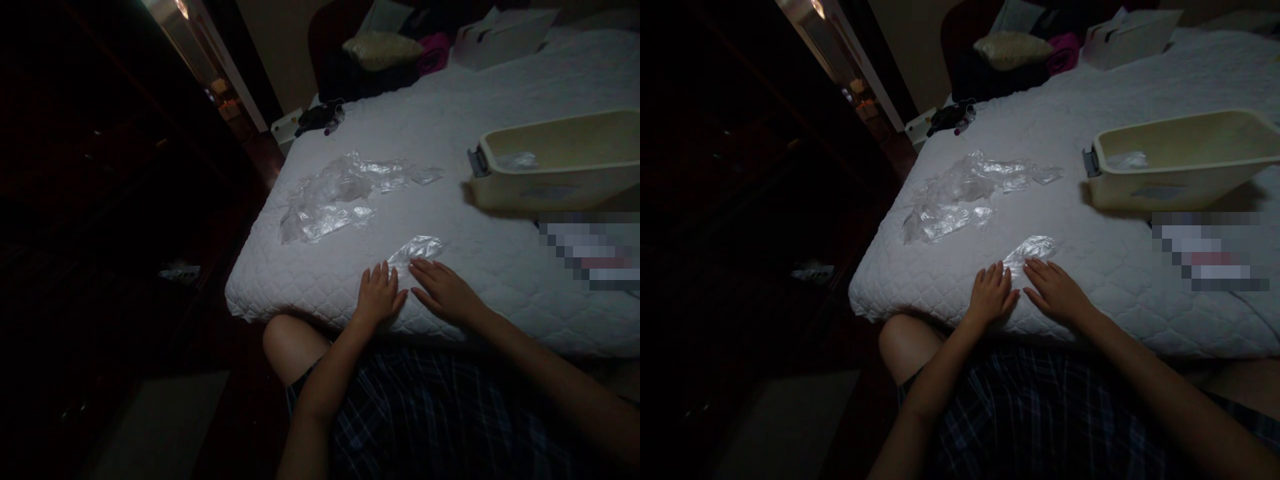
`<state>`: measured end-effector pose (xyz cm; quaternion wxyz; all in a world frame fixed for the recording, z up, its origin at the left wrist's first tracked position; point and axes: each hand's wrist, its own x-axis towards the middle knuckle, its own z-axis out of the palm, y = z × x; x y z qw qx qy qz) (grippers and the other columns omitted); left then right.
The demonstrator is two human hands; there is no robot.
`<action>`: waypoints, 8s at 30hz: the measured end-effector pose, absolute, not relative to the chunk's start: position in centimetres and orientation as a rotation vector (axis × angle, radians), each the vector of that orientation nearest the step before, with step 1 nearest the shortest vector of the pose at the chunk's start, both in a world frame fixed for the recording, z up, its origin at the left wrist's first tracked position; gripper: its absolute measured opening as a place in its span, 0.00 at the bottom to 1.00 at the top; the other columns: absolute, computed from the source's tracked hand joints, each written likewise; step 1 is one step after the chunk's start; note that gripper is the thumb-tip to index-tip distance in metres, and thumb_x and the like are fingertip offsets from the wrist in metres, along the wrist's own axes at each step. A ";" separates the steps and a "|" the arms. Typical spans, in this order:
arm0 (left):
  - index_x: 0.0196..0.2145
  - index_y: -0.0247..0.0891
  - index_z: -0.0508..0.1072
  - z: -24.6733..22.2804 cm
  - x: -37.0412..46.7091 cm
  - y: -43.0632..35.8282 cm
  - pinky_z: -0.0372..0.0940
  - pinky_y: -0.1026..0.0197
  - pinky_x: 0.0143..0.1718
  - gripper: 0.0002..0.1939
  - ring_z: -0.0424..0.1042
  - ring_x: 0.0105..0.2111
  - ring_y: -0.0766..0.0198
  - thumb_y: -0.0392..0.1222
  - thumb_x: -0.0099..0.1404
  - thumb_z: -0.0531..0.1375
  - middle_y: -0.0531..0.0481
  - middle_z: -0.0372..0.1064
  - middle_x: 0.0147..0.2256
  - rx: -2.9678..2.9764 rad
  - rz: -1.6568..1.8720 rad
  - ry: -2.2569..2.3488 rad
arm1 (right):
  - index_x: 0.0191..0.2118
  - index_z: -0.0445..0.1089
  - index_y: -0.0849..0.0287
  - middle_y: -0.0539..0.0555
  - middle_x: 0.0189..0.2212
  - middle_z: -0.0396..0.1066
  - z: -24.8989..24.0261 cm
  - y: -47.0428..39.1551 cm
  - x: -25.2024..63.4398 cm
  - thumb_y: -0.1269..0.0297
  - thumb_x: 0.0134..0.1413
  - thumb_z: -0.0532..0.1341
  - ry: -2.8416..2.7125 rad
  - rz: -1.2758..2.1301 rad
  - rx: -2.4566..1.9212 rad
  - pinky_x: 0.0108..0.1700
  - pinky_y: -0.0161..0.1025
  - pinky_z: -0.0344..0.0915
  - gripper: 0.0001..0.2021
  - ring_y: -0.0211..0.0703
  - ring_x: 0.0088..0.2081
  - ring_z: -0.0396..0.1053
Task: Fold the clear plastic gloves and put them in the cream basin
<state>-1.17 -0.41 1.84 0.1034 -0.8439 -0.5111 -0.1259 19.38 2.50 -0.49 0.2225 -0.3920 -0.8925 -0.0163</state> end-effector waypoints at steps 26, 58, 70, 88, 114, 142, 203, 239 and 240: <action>0.51 0.34 0.70 1.0 -2.1 2.5 0.66 0.50 0.54 0.15 0.65 0.58 0.57 0.36 0.72 0.49 0.40 0.70 0.53 -2.751 -0.499 -1.153 | 0.58 0.65 0.56 0.58 0.58 0.66 -1.6 4.1 21.7 0.73 0.59 0.49 -2.317 0.247 -0.994 0.62 0.58 0.57 0.22 0.47 0.61 0.61; 0.38 0.37 0.78 0.0 -1.6 3.0 0.69 0.56 0.47 0.09 0.74 0.43 0.62 0.42 0.67 0.58 0.46 0.76 0.41 -2.769 -1.032 -1.438 | 0.43 0.75 0.56 0.57 0.42 0.77 -1.1 3.5 21.4 0.58 0.57 0.57 -2.055 0.474 -1.208 0.48 0.51 0.69 0.13 0.52 0.44 0.74; 0.34 0.39 0.79 1.1 -0.6 3.0 0.67 0.59 0.45 0.12 0.73 0.40 0.63 0.42 0.68 0.56 0.49 0.76 0.37 -2.710 -1.076 -1.758 | 0.35 0.77 0.55 0.55 0.33 0.76 -0.4 3.8 20.3 0.49 0.57 0.58 -1.916 0.573 -1.397 0.40 0.46 0.69 0.16 0.49 0.36 0.73; 0.27 0.37 0.76 1.1 1.5 2.7 0.62 0.59 0.40 0.14 0.69 0.36 0.62 0.42 0.68 0.57 0.49 0.73 0.32 -2.458 -0.880 -1.924 | 0.42 0.71 0.55 0.53 0.30 0.76 0.2 3.5 20.0 0.50 0.54 0.60 -1.767 0.661 -1.461 0.38 0.44 0.67 0.16 0.47 0.33 0.73; 0.29 0.34 0.76 -0.1 2.5 2.2 0.60 0.50 0.48 0.11 0.63 0.42 0.55 0.41 0.65 0.59 0.44 0.68 0.35 -2.228 -0.829 -1.826 | 0.41 0.77 0.57 0.57 0.33 0.76 -0.3 3.5 20.0 0.55 0.61 0.54 -2.009 0.420 -1.320 0.40 0.46 0.66 0.17 0.48 0.35 0.71; 0.51 0.38 0.70 -0.8 1.7 2.7 0.60 0.49 0.61 0.14 0.66 0.58 0.59 0.35 0.71 0.50 0.44 0.68 0.56 -2.683 -0.739 -1.452 | 0.47 0.73 0.58 0.61 0.38 0.75 -0.3 3.0 19.8 0.58 0.63 0.51 -1.945 0.255 -1.345 0.45 0.52 0.67 0.17 0.52 0.40 0.71; 0.41 0.38 0.72 2.8 0.1 2.8 0.67 0.61 0.39 0.21 0.71 0.37 0.63 0.50 0.52 0.68 0.49 0.72 0.38 -2.566 -2.573 -2.228 | 0.30 0.73 0.56 0.54 0.26 0.74 5.7 1.6 18.3 0.41 0.43 0.65 -1.419 0.976 -1.302 0.34 0.44 0.70 0.21 0.46 0.29 0.72; 0.29 0.35 0.74 1.5 2.4 2.2 0.64 0.64 0.33 0.11 0.69 0.27 0.68 0.47 0.55 0.65 0.53 0.71 0.26 -2.412 -2.024 -2.731 | 0.33 0.71 0.55 0.54 0.29 0.76 1.0 3.0 19.8 0.47 0.40 0.69 -1.027 1.137 -1.276 0.35 0.43 0.72 0.18 0.46 0.32 0.74; 0.30 0.35 0.75 1.6 2.6 2.1 0.64 0.64 0.33 0.10 0.69 0.27 0.68 0.46 0.55 0.64 0.53 0.72 0.26 -2.380 -2.000 -2.745 | 0.33 0.71 0.55 0.53 0.29 0.76 1.0 3.1 20.0 0.47 0.40 0.69 -1.015 1.147 -1.272 0.35 0.43 0.71 0.18 0.46 0.32 0.74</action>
